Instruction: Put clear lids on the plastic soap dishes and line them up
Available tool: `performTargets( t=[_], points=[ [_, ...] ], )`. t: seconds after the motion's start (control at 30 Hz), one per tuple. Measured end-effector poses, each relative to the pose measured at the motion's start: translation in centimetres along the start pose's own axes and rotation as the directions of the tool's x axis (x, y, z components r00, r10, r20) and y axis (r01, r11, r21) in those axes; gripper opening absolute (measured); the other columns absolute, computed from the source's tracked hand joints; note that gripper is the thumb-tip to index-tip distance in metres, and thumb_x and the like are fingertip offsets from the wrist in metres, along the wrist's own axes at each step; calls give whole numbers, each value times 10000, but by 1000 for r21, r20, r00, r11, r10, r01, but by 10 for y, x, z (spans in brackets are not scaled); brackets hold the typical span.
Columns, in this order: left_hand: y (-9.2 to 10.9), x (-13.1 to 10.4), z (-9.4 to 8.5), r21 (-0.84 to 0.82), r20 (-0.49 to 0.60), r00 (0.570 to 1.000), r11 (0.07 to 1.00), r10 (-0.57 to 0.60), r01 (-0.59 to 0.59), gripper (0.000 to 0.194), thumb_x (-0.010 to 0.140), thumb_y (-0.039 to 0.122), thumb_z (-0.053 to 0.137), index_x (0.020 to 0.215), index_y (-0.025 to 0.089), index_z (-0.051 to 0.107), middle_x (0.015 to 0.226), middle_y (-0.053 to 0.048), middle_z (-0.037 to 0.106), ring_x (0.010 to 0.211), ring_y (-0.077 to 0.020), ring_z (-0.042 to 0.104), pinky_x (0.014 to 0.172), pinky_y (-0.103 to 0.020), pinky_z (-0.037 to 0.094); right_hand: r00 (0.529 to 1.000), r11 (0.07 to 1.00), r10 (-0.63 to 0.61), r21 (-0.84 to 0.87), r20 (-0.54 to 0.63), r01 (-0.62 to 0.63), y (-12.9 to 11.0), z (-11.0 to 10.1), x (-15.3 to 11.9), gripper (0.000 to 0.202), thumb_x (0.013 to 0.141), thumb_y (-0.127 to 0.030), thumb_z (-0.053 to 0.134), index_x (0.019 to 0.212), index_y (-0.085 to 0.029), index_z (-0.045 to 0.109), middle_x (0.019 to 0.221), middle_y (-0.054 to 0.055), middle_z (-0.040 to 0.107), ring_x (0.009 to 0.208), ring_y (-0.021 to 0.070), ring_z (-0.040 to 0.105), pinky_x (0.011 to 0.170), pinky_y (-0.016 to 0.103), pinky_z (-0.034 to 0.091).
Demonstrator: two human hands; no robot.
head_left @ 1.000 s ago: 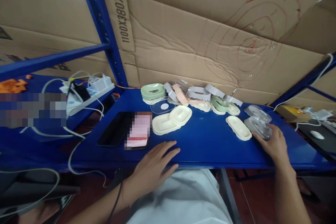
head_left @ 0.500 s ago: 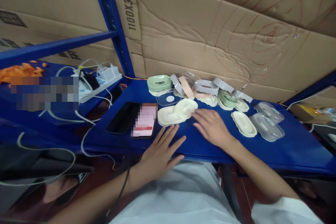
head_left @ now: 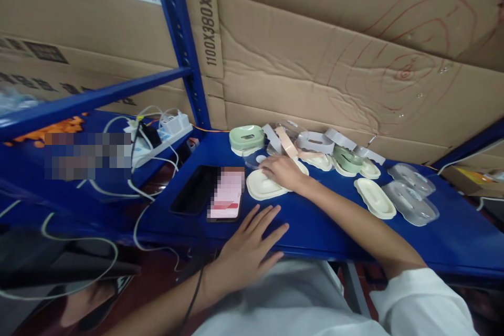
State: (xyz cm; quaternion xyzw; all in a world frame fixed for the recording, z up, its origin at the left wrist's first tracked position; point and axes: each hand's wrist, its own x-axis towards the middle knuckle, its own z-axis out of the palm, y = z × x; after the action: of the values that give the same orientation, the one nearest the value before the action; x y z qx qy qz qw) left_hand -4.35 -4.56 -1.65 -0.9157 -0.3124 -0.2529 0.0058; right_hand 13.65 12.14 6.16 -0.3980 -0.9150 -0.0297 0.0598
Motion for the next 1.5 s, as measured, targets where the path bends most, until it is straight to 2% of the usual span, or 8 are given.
performTargets(
  t=[0.3, 0.43, 0.6, 0.73, 0.87, 1.07, 1.2, 1.5],
  points=[
    [3, 0, 1, 22, -16, 999, 999, -28, 29, 640, 990, 351, 726, 1577, 221, 506, 1690, -212, 418, 1554, -379, 460, 1248, -618, 446, 928, 812, 202, 584, -315, 22, 24, -10, -39, 101, 993, -303, 718, 996, -205, 697, 990, 43, 764, 895, 184, 702, 833, 312, 536],
    [3, -6, 6, -51, -175, 980, 995, -93, 85, 767, 953, 367, 796, 1615, 251, 427, 1782, -205, 206, 1572, -405, 421, 1177, -555, 539, 911, 407, 368, 913, -186, 22, 9, -25, -102, 304, 948, -497, 783, 907, -232, 641, 944, 37, 765, 873, 185, 708, 821, 331, 559],
    [2, -9, 11, -93, -251, 965, 994, -74, 52, 847, 911, 416, 852, 1622, 290, 410, 1817, -172, 71, 1586, -432, 391, 1159, -559, 551, 948, -254, 232, 954, 218, -158, -53, -12, -178, 350, 916, -426, 851, 886, -218, 572, 1088, 62, 795, 986, 218, 791, 868, 362, 603],
    [0, -8, 8, -58, -188, 979, 996, -75, 65, 722, 1004, 401, 738, 1644, 278, 427, 1803, -176, 161, 1544, -403, 459, 1152, -520, 555, 935, -465, 163, 860, 315, -209, -78, 13, -196, 374, 879, -399, 895, 882, -205, 575, 1104, 71, 810, 1000, 214, 806, 878, 338, 607],
    [-1, -6, 5, -46, -116, 991, 997, -71, 66, 670, 1053, 463, 644, 1659, 279, 424, 1744, -184, 322, 1483, -364, 529, 1143, -497, 560, 937, -288, 161, 923, 310, -255, -51, 15, -204, 425, 909, -541, 836, 1147, -210, 713, 1198, 112, 799, 1029, 223, 790, 836, 334, 623],
    [1, -3, 1, -15, -83, 993, 997, -79, 78, 620, 1083, 487, 570, 1637, 234, 453, 1695, -206, 394, 1437, -366, 564, 1128, -521, 568, 841, 469, 541, 827, 9, -310, 9, -6, -215, 430, 1071, -593, 561, 1242, -250, 754, 1211, 100, 793, 1033, 235, 761, 897, 388, 615],
    [2, -3, 4, 37, -52, 996, 997, -72, 74, 614, 1069, 507, 596, 1614, 247, 488, 1693, -199, 404, 1406, -375, 587, 1106, -538, 579, 855, 787, 483, 521, -188, -330, 34, -13, -203, 344, 1073, -521, 585, 1256, -275, 740, 1232, 71, 794, 1077, 263, 761, 959, 432, 609],
    [3, -3, 7, 56, -32, 997, 995, -77, 79, 628, 1037, 496, 665, 1602, 271, 508, 1695, -194, 404, 1412, -377, 587, 1127, -555, 562, 876, 911, 246, -211, -415, -355, 108, -37, -112, 428, 1081, -359, 549, 1430, -144, 669, 1520, 159, 654, 1364, 398, 584, 1091, 554, 457]
  ],
)
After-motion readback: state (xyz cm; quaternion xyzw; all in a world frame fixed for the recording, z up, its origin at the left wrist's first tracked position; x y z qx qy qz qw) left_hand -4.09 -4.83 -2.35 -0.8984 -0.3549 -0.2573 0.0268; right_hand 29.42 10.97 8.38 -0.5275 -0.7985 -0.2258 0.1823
